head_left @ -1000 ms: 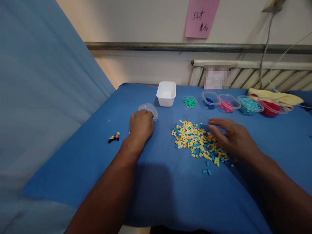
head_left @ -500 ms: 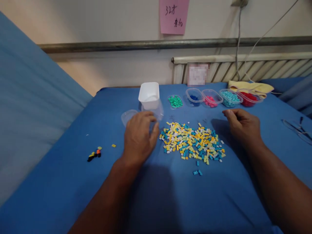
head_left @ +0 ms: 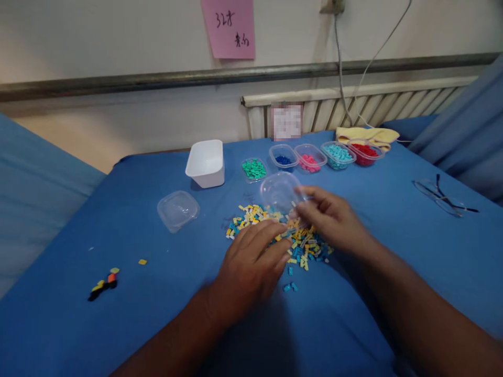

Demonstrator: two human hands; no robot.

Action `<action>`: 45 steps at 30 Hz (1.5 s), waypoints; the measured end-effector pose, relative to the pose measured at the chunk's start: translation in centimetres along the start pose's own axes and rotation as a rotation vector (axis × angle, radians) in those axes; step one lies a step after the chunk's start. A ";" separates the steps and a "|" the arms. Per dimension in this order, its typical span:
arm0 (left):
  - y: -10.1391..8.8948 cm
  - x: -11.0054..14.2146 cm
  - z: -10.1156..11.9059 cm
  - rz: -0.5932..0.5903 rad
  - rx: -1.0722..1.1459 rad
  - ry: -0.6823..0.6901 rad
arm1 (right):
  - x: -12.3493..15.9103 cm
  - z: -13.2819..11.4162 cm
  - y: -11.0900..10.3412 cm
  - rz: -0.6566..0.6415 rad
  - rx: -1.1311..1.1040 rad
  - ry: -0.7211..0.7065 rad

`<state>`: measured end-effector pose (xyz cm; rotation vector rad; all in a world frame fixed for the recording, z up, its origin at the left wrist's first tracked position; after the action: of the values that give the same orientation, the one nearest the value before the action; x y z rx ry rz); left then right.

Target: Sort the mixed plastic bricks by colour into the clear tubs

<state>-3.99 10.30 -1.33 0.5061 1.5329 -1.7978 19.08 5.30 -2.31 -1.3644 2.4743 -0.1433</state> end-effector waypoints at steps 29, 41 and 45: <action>15.7 -20.2 -7.9 -0.325 -0.373 -0.019 | -7.0 9.4 -12.0 0.218 0.640 -0.110; 16.3 -20.2 -14.8 -0.493 -0.475 0.046 | -7.2 9.3 -11.6 0.239 0.680 -0.101; 16.1 -21.1 -15.1 -0.515 -0.441 0.070 | -7.3 9.2 -11.5 0.227 0.695 -0.097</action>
<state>19.57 29.67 -1.08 -0.0508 2.1775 -1.7239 34.92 5.72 -6.65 -0.7699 2.1573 -0.7766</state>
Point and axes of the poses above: each hand's wrist, its own x-axis away from the middle knuckle, its own y-axis out of the palm, z = x × y, the point moved 2 cm from there along -x, towards the middle knuckle, and after that the axes turned 10 degrees about z, right-handed, at the moved point
